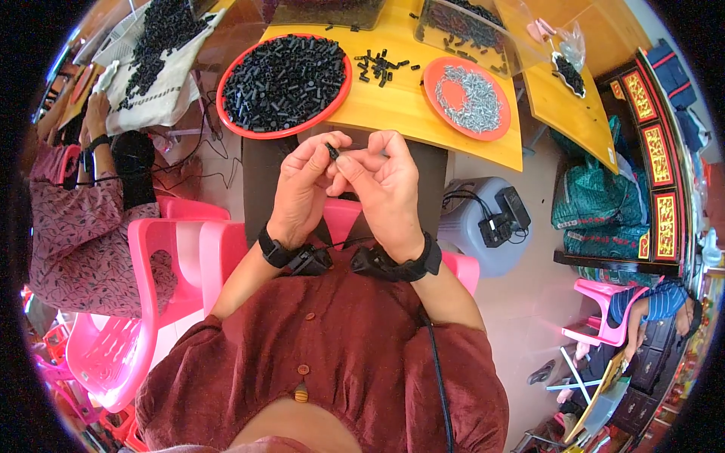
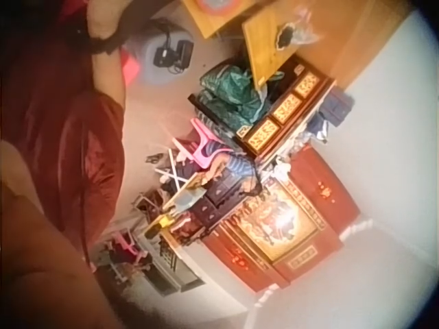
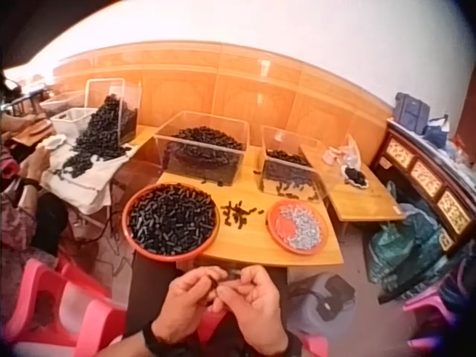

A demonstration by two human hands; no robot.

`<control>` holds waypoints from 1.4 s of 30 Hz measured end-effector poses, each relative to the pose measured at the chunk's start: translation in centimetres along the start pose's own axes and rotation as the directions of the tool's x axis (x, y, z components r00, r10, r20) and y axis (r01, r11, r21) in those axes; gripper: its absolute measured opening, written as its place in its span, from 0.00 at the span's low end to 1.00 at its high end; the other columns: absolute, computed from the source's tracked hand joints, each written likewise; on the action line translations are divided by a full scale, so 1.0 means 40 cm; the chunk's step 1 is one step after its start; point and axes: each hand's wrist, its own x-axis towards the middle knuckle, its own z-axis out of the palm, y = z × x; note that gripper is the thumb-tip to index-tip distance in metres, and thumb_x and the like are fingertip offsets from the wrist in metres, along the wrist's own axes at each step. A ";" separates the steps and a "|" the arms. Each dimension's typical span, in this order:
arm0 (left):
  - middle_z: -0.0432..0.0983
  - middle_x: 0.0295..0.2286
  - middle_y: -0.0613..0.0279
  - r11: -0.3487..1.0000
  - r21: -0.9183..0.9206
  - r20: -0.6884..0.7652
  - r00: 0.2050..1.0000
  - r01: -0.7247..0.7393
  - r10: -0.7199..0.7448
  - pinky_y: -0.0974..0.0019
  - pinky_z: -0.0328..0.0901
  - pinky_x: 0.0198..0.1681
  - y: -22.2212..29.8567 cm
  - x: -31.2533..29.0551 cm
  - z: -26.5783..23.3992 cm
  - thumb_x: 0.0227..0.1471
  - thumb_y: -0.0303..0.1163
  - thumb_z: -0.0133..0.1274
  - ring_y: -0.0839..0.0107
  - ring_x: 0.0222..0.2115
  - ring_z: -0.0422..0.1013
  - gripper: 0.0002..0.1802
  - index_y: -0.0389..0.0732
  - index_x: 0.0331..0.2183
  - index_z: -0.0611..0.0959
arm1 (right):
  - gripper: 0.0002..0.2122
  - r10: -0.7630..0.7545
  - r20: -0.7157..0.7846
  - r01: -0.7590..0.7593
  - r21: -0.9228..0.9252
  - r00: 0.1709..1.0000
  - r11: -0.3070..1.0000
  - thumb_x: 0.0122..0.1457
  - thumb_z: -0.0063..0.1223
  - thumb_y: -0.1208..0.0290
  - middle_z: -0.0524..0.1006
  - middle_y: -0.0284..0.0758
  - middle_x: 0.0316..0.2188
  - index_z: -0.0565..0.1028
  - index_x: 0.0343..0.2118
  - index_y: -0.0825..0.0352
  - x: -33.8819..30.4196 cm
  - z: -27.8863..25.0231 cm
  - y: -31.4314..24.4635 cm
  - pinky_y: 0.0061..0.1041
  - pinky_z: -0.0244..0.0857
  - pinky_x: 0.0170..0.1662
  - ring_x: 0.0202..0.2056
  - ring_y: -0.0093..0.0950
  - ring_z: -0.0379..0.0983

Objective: The person assembles small black plastic components by hand at a workbench.

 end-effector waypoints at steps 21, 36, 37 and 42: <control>0.73 0.28 0.69 0.994 -0.080 -0.052 0.995 0.079 -0.083 0.79 0.62 0.28 -0.002 0.013 -0.017 0.57 0.35 0.49 0.83 0.23 0.64 0.13 0.36 0.40 0.77 | 0.12 -0.075 -0.066 0.065 -0.143 0.995 0.988 0.55 0.54 0.81 0.76 0.35 0.23 0.61 0.33 0.65 0.014 -0.017 0.043 0.12 0.63 0.24 0.21 0.16 0.69; 0.74 0.29 0.67 0.982 -0.125 0.035 0.990 0.139 -0.135 0.81 0.58 0.24 -0.006 0.017 -0.021 0.55 0.28 0.52 0.85 0.20 0.59 0.12 0.37 0.42 0.77 | 0.11 -0.039 0.146 0.119 -0.593 0.988 0.796 0.52 0.61 0.72 0.70 0.24 0.19 0.67 0.30 0.68 0.031 -0.061 -0.014 0.11 0.57 0.23 0.20 0.10 0.63; 0.74 0.29 0.67 0.983 -0.127 0.027 0.991 0.134 -0.131 0.81 0.58 0.24 -0.007 0.016 -0.023 0.55 0.28 0.52 0.85 0.20 0.59 0.12 0.37 0.42 0.77 | 0.13 -0.050 0.216 0.193 -0.716 0.975 0.671 0.51 0.62 0.71 0.70 0.24 0.19 0.67 0.30 0.68 0.043 -0.063 -0.038 0.11 0.56 0.23 0.20 0.09 0.63; 0.74 0.29 0.62 0.963 -0.219 0.024 0.988 0.156 -0.155 0.82 0.56 0.23 -0.016 0.022 -0.029 0.53 0.26 0.52 0.85 0.19 0.58 0.16 0.41 0.44 0.70 | 0.16 0.166 0.514 0.500 -0.858 0.842 0.120 0.50 0.60 0.60 0.71 0.35 0.18 0.66 0.32 0.63 0.094 -0.034 -0.167 0.30 0.62 0.23 0.21 0.36 0.71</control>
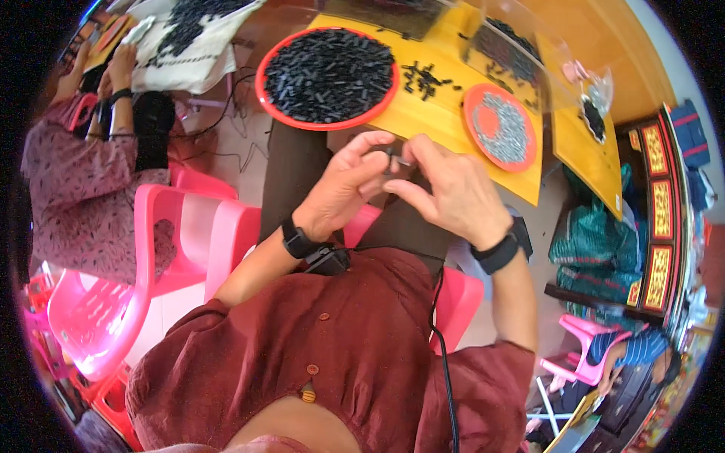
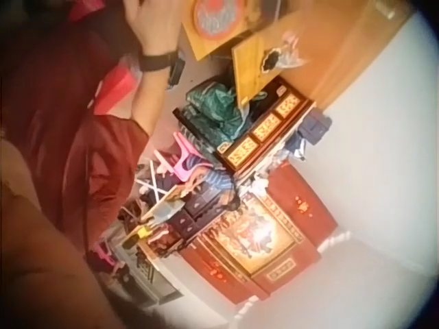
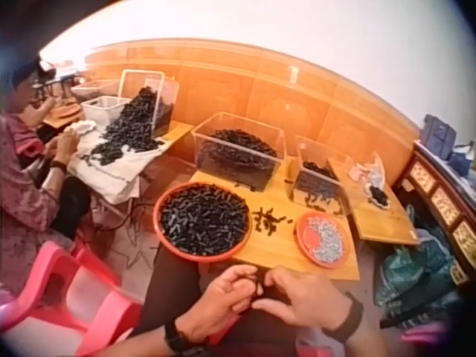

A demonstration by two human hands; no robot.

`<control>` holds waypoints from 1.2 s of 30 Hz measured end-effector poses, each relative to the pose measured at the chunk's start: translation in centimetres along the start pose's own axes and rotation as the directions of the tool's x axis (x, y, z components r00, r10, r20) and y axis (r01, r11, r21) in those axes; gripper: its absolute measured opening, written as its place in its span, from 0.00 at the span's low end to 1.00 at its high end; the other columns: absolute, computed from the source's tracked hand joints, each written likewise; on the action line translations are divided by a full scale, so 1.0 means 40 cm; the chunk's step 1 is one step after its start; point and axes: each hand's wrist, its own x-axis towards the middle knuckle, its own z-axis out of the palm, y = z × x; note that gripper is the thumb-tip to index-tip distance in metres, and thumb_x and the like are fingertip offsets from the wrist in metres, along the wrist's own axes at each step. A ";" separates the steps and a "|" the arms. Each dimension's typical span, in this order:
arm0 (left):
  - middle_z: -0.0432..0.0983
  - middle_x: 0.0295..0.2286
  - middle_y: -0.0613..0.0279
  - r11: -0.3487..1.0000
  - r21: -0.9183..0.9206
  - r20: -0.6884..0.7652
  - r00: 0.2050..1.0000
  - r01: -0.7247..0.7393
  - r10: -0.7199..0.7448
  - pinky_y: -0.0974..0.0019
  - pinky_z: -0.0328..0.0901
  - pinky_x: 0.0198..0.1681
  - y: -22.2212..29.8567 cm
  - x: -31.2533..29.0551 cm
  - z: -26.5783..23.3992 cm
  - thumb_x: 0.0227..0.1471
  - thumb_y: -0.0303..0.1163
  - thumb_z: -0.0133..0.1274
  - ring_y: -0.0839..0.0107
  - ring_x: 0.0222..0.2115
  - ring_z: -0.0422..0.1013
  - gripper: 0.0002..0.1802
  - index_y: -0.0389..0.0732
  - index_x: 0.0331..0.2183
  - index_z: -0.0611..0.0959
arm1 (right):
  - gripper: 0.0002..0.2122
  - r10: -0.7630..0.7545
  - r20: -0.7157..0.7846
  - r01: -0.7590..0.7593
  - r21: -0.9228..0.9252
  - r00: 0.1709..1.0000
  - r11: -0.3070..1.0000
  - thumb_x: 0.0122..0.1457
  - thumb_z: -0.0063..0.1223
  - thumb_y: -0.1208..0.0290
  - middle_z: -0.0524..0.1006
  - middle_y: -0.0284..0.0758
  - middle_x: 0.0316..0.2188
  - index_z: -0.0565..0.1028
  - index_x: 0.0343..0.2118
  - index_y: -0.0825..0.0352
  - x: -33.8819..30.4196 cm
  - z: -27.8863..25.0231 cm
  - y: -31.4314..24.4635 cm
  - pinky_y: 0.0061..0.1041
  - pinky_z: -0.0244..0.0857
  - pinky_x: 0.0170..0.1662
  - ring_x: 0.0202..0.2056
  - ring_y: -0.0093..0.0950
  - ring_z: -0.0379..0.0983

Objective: The person assembles small black plastic components by hand at a workbench.

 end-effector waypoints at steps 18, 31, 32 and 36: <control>0.76 0.30 0.60 0.987 0.062 0.049 0.987 0.149 -0.152 0.81 0.52 0.20 -0.014 -0.011 0.006 0.50 0.27 0.56 0.86 0.18 0.59 0.17 0.40 0.42 0.70 | 0.16 -0.078 0.391 0.229 -0.358 0.917 0.905 0.50 0.56 0.58 0.74 0.38 0.19 0.68 0.31 0.67 0.056 -0.052 -0.014 0.35 0.64 0.23 0.23 0.39 0.73; 0.75 0.33 0.68 0.918 0.050 0.094 0.913 0.393 -0.396 0.83 0.56 0.23 -0.052 -0.011 -0.009 0.52 0.29 0.54 0.88 0.22 0.61 0.13 0.41 0.41 0.74 | 0.13 -0.027 0.444 0.052 -0.044 0.896 0.998 0.48 0.53 0.59 0.73 0.38 0.14 0.75 0.26 0.66 0.008 -0.031 0.032 0.35 0.62 0.22 0.19 0.41 0.71; 0.75 0.34 0.67 0.912 0.061 0.083 0.908 0.406 -0.410 0.83 0.57 0.23 -0.048 -0.010 -0.003 0.52 0.29 0.54 0.87 0.23 0.63 0.14 0.41 0.42 0.73 | 0.13 -0.020 0.441 0.041 -0.038 0.897 0.998 0.48 0.52 0.59 0.74 0.38 0.15 0.75 0.27 0.66 0.000 -0.027 0.036 0.36 0.63 0.22 0.19 0.41 0.71; 0.75 0.36 0.65 0.888 0.064 0.110 0.881 0.456 -0.461 0.84 0.57 0.24 -0.038 -0.010 -0.016 0.53 0.28 0.53 0.87 0.25 0.65 0.14 0.41 0.43 0.73 | 0.18 -0.098 0.376 0.068 0.092 0.921 0.993 0.49 0.55 0.59 0.72 0.36 0.14 0.75 0.39 0.67 -0.021 -0.011 0.063 0.36 0.61 0.22 0.18 0.41 0.70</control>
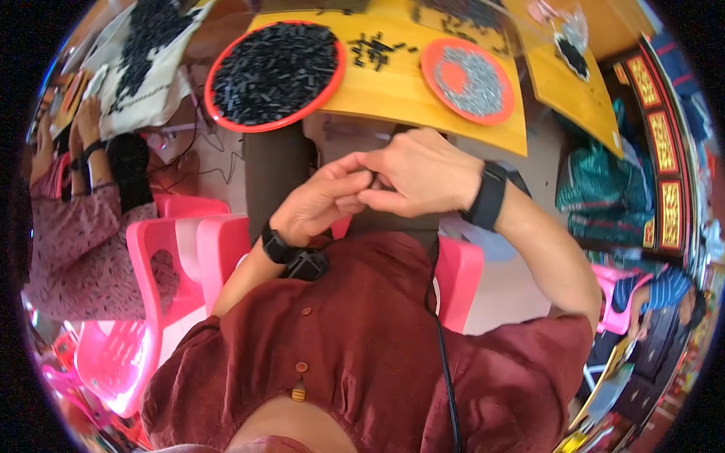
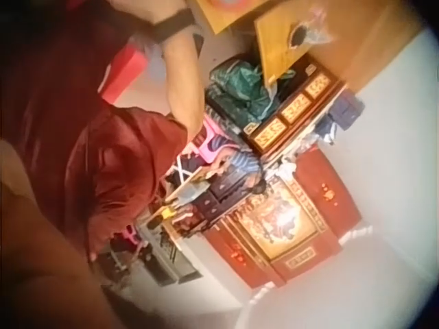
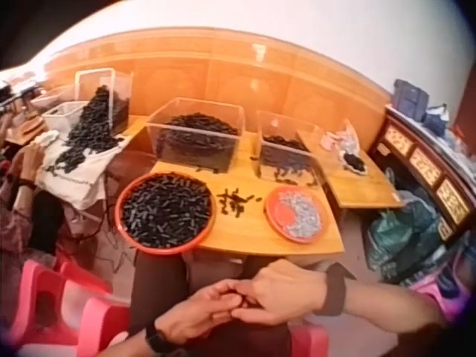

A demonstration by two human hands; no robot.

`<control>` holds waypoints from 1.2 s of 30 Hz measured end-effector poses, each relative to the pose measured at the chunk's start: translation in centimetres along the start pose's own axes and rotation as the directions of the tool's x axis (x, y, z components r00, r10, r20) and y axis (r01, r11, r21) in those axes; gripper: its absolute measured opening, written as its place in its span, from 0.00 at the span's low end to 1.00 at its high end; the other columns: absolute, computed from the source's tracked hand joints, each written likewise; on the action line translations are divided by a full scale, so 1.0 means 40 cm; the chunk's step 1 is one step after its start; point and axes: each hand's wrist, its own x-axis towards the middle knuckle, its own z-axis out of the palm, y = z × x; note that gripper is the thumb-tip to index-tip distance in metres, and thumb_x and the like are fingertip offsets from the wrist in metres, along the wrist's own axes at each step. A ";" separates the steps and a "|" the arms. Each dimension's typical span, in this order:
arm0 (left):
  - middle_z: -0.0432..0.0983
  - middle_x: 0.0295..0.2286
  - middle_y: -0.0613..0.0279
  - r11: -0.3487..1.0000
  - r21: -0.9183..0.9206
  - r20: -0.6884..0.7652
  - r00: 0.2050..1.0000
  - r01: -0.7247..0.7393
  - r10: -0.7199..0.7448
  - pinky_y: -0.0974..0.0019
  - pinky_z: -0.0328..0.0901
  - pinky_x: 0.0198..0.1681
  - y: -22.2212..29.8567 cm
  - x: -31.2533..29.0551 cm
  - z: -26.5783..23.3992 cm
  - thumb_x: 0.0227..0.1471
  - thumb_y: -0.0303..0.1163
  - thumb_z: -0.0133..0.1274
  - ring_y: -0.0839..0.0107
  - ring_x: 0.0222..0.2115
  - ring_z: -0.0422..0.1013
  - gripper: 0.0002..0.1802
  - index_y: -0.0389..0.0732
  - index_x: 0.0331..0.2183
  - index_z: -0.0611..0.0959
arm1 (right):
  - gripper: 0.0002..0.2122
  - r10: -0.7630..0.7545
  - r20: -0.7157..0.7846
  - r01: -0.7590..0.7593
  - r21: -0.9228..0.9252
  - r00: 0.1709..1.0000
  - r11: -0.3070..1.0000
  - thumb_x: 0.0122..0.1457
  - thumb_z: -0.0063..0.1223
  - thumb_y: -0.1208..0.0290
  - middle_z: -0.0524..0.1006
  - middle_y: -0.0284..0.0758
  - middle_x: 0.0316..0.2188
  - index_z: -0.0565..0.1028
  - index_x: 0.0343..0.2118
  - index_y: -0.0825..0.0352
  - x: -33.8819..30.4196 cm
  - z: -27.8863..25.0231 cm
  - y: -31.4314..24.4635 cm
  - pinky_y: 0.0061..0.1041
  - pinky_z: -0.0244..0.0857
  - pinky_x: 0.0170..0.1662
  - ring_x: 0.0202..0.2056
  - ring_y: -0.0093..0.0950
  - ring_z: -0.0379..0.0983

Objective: The person assembles small black plastic components by hand at a workbench.

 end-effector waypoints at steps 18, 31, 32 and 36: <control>0.74 0.34 0.67 0.999 0.047 -0.097 0.995 -0.005 0.010 0.82 0.60 0.27 0.019 0.002 0.033 0.55 0.30 0.51 0.85 0.27 0.68 0.13 0.42 0.43 0.72 | 0.14 0.005 -0.065 -0.011 -0.101 0.998 0.995 0.50 0.53 0.58 0.74 0.36 0.14 0.73 0.24 0.67 -0.001 0.037 0.020 0.35 0.63 0.22 0.19 0.40 0.71; 0.74 0.30 0.71 0.995 0.059 -0.153 0.984 -0.082 0.090 0.82 0.60 0.29 0.014 -0.004 0.011 0.58 0.39 0.48 0.85 0.24 0.64 0.12 0.43 0.40 0.74 | 0.15 0.025 -0.234 -0.063 -0.156 0.972 0.986 0.49 0.51 0.58 0.72 0.42 0.13 0.73 0.21 0.68 -0.026 0.047 0.002 0.37 0.64 0.22 0.17 0.42 0.70; 0.74 0.30 0.70 0.994 0.053 -0.162 0.982 -0.092 0.100 0.82 0.60 0.29 0.016 -0.003 0.008 0.58 0.39 0.48 0.85 0.24 0.64 0.12 0.43 0.40 0.74 | 0.15 0.021 -0.231 -0.059 -0.159 0.973 0.986 0.49 0.51 0.58 0.72 0.42 0.13 0.73 0.21 0.68 -0.026 0.057 0.007 0.37 0.64 0.22 0.17 0.42 0.70; 0.73 0.28 0.71 0.990 0.032 -0.192 0.971 -0.139 0.142 0.81 0.59 0.27 0.018 0.002 -0.012 0.57 0.38 0.49 0.85 0.23 0.64 0.10 0.43 0.38 0.75 | 0.16 0.073 -0.123 -0.087 -0.113 0.990 0.990 0.51 0.51 0.59 0.69 0.42 0.11 0.70 0.17 0.68 -0.012 0.060 0.010 0.38 0.61 0.22 0.17 0.43 0.68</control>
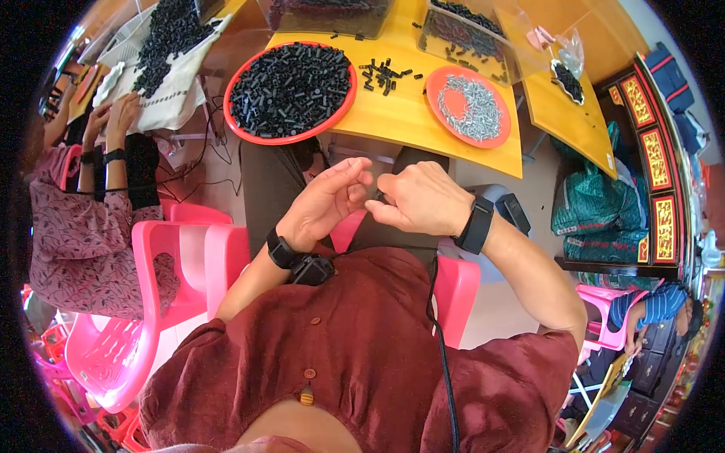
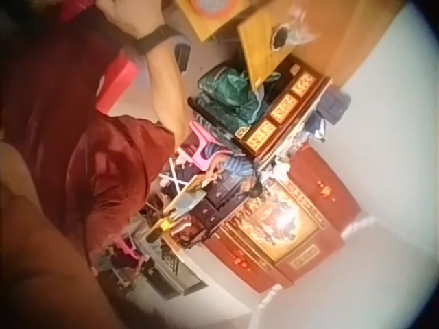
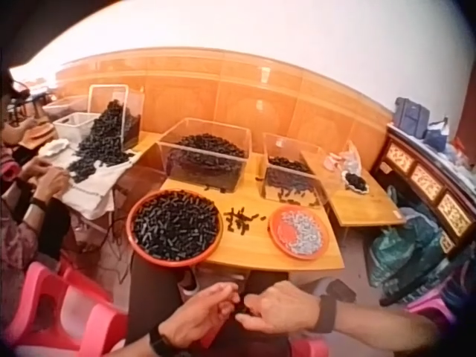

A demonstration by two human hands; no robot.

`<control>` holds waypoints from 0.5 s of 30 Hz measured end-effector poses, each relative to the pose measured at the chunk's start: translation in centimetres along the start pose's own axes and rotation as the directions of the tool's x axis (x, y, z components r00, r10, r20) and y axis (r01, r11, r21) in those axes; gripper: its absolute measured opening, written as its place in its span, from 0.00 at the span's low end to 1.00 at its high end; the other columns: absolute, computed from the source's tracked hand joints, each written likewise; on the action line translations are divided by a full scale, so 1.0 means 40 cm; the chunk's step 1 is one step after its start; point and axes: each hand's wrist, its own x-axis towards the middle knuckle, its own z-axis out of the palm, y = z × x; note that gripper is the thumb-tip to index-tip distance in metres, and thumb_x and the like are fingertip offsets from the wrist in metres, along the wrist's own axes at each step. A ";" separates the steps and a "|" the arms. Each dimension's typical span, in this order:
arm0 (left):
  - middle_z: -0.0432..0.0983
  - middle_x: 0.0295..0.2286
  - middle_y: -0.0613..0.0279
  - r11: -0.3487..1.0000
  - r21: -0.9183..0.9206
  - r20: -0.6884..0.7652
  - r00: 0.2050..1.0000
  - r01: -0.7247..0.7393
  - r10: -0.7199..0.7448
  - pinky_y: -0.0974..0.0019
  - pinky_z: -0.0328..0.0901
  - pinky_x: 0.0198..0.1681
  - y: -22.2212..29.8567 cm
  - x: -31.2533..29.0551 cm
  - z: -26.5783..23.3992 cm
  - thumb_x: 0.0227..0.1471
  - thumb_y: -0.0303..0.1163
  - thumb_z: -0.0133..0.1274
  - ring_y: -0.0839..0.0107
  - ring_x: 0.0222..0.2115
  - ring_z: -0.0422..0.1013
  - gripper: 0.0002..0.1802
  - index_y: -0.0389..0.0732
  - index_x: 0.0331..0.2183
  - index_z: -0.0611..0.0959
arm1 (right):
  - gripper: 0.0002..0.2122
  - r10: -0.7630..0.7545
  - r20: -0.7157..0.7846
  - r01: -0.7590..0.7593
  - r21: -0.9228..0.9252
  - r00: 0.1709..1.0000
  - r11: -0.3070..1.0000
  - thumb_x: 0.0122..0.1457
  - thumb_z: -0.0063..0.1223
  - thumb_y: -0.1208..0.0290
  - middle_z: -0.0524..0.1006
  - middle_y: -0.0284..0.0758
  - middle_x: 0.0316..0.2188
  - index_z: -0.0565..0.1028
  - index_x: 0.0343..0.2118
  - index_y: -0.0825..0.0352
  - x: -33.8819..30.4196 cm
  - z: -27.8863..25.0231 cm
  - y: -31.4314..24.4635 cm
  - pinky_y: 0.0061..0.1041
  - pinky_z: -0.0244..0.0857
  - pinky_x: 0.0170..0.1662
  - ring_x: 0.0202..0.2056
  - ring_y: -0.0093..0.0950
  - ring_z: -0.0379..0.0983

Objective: The person assembles small black plastic components by hand at a workbench.

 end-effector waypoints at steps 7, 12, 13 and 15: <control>0.69 0.26 0.73 0.995 -0.096 -0.091 0.996 -0.020 0.011 0.79 0.57 0.25 0.001 0.003 -0.017 0.58 0.35 0.48 0.83 0.22 0.61 0.06 0.44 0.36 0.74 | 0.21 0.232 -0.091 -0.243 -0.131 0.968 0.961 0.54 0.45 0.53 0.74 0.46 0.20 0.75 0.21 0.71 0.074 -0.164 0.185 0.37 0.65 0.30 0.23 0.43 0.72; 0.69 0.26 0.74 0.995 -0.094 -0.127 0.991 -0.045 0.033 0.79 0.56 0.25 0.006 0.001 -0.014 0.57 0.34 0.48 0.84 0.21 0.60 0.05 0.45 0.35 0.74 | 0.21 0.373 -0.664 -0.434 0.081 0.648 0.897 0.54 0.53 0.52 0.75 0.38 0.20 0.76 0.37 0.69 0.142 -0.307 0.212 0.27 0.63 0.27 0.22 0.29 0.72; 0.69 0.25 0.74 0.994 -0.088 -0.128 0.991 -0.058 0.046 0.80 0.56 0.25 0.007 0.002 -0.012 0.57 0.34 0.49 0.84 0.21 0.60 0.05 0.45 0.34 0.75 | 0.20 0.349 -0.696 -0.398 0.098 0.627 0.912 0.53 0.55 0.54 0.76 0.38 0.20 0.75 0.39 0.68 0.151 -0.302 0.220 0.26 0.64 0.27 0.22 0.29 0.73; 0.69 0.25 0.74 0.994 -0.085 -0.138 0.989 -0.072 0.060 0.80 0.56 0.25 0.005 -0.002 -0.009 0.57 0.34 0.49 0.84 0.21 0.60 0.05 0.45 0.34 0.75 | 0.16 0.207 -0.624 -0.241 0.030 0.753 0.970 0.51 0.57 0.59 0.77 0.39 0.22 0.77 0.38 0.65 0.196 -0.224 0.204 0.28 0.66 0.28 0.23 0.31 0.74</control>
